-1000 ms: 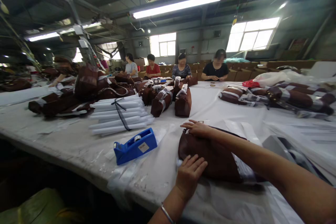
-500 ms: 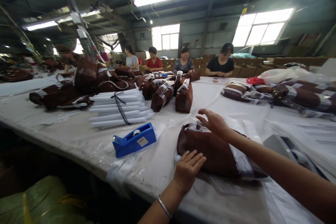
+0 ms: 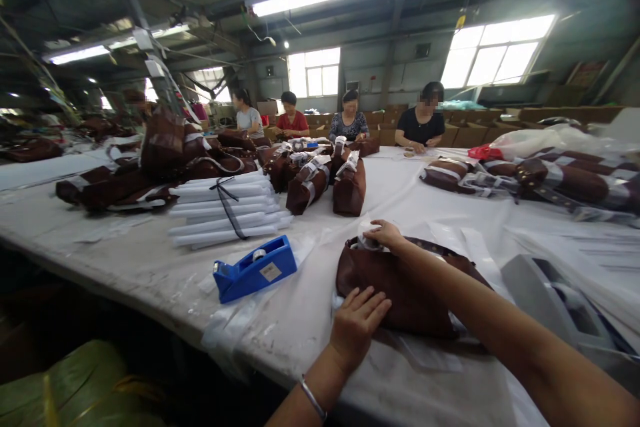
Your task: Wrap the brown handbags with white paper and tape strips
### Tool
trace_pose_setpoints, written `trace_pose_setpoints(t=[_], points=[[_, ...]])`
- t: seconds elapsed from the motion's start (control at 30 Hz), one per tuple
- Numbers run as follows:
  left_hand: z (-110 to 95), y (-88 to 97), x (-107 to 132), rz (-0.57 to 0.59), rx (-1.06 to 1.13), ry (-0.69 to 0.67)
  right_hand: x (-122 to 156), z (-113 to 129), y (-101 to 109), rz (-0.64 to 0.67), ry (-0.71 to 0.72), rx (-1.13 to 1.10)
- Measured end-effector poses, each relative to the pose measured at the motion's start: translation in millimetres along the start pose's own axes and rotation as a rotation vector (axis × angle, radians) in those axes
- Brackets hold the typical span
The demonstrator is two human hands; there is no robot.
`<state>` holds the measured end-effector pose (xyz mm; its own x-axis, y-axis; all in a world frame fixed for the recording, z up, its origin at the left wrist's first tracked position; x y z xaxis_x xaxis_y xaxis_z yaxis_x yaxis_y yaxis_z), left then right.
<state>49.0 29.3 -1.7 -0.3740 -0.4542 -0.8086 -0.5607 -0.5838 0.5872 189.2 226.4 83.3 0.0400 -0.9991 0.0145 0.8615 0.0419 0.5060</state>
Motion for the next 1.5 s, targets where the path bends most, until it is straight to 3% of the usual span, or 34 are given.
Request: trace_pose_setpoints(t=[0.13,0.3,0.5,0.67,0.83,0.97,1.13,1.23,1.33,1.5], points=[[0,1.8,-2,0.009,0.006,-0.011,9,3,1,0.048,0.017,-0.194],[1,4.1,-1,0.06,0.018,-0.015,54,7,11,0.141,0.117,-0.28],[4,11.4,-2,0.159,0.109,-0.009,117,6,13,0.086,0.655,0.057],[6,17.9,-3,0.173,0.224,0.076,153,-17,1,-0.02,0.781,0.228],[7,18.5,-2,0.139,0.289,0.159,171,-26,-2,-0.138,0.893,0.311],[7,17.2,-2,0.131,0.278,0.175,173,-22,1,-0.164,0.903,0.299],[7,16.8,-1,0.116,0.246,0.158,170,-14,7,0.023,0.837,0.317],[7,17.9,-2,0.12,0.247,0.151,167,-14,9,0.083,0.718,0.291],[6,18.8,-2,0.123,0.252,0.15,167,-20,6,0.067,0.647,0.27],[7,18.0,-1,0.119,0.266,0.162,178,-34,-5,-0.097,0.756,0.242]])
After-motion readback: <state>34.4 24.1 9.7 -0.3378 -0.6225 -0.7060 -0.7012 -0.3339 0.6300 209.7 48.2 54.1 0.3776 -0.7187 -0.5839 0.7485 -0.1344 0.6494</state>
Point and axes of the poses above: each hand's wrist, its own x-axis away from the middle knuckle, its own y-axis out of the back of the hand, z = x × y, the point moved 2 cm from there along -x, towards the middle knuckle, and after that the axes turned 1 degree about z, right-handed, at the moved point
